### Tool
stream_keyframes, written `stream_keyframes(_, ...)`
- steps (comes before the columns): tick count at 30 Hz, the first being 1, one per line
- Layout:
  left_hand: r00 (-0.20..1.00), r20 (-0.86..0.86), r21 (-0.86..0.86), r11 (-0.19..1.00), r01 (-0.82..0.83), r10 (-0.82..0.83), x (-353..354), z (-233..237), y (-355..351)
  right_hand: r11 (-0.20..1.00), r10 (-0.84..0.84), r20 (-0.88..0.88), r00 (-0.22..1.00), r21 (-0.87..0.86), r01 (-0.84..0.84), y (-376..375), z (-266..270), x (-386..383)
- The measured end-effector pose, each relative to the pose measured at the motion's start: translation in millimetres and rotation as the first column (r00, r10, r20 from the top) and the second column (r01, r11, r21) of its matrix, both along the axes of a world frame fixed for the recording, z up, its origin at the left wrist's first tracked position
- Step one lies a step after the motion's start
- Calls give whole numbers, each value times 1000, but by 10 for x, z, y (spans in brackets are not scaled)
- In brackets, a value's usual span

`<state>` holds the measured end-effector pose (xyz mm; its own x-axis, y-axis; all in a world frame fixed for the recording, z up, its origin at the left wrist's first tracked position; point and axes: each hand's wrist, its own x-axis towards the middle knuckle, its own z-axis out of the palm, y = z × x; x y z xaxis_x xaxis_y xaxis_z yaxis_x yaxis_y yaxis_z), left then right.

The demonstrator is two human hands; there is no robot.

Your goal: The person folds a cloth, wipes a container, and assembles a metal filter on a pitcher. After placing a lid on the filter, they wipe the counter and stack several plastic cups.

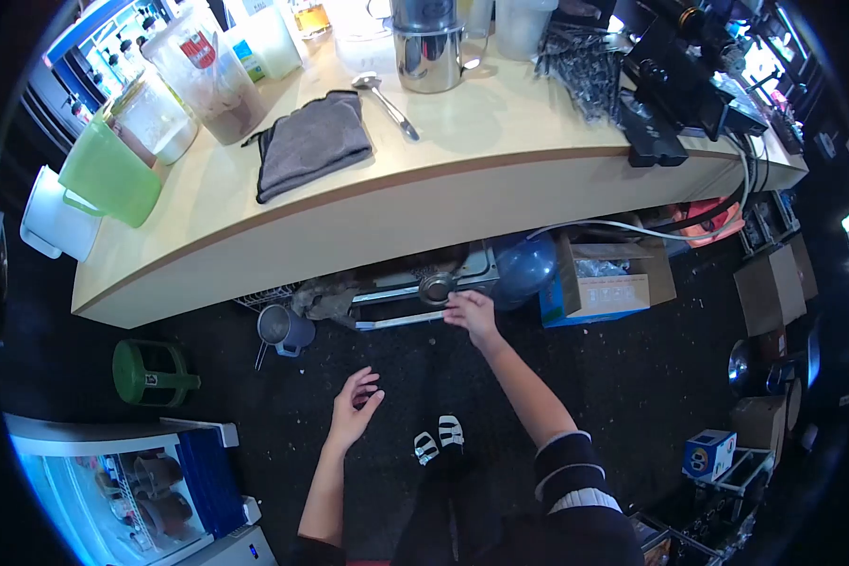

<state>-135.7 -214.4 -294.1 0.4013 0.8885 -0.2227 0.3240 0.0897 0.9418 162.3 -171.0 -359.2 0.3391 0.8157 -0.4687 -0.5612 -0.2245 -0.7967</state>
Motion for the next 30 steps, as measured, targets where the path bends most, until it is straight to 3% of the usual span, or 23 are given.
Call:
stream_keyframes(3, 985, 173, -65, 998, 18, -6, 114, 143, 0, 998, 51, -11, 999, 42, -50, -264, 519, -184)
stream_keyframes(8, 944, 330, 51, 998, -30, 11, 504, 664, 74, 979, 154, 0, 988, 132, -152, -631, 1422, -479)
stream_keyframes(11, 788, 615, 112, 991, -71, -13, 716, 980, 104, 961, 194, 5, 981, 201, -191, -842, 1886, -646)
stream_keyframes(16, 723, 690, 92, 995, -34, -39, 748, 1366, 71, 936, 210, -94, 973, 308, -172, -1032, 2273, -784)
stream_keyframes(22, 659, 736, 242, 969, -44, -153, 614, 1755, 81, 918, 278, -227, 933, 349, -188, -1063, 2561, -973)
stream_keyframes(26, 670, 719, 323, 942, -89, -183, 481, 1985, 136, 886, 330, -219, 918, 407, -221, -1064, 2810, -1118)
stream_keyframes(28, 673, 721, 327, 937, -121, -165, 353, 2080, 202, 900, 352, -229, 908, 349, -261, -1096, 3002, -1146)
stream_keyframes(30, 776, 619, 351, 926, -136, -121, 156, 2213, 244, 891, 358, -171, 918, 358, -281, -1150, 2942, -1060)
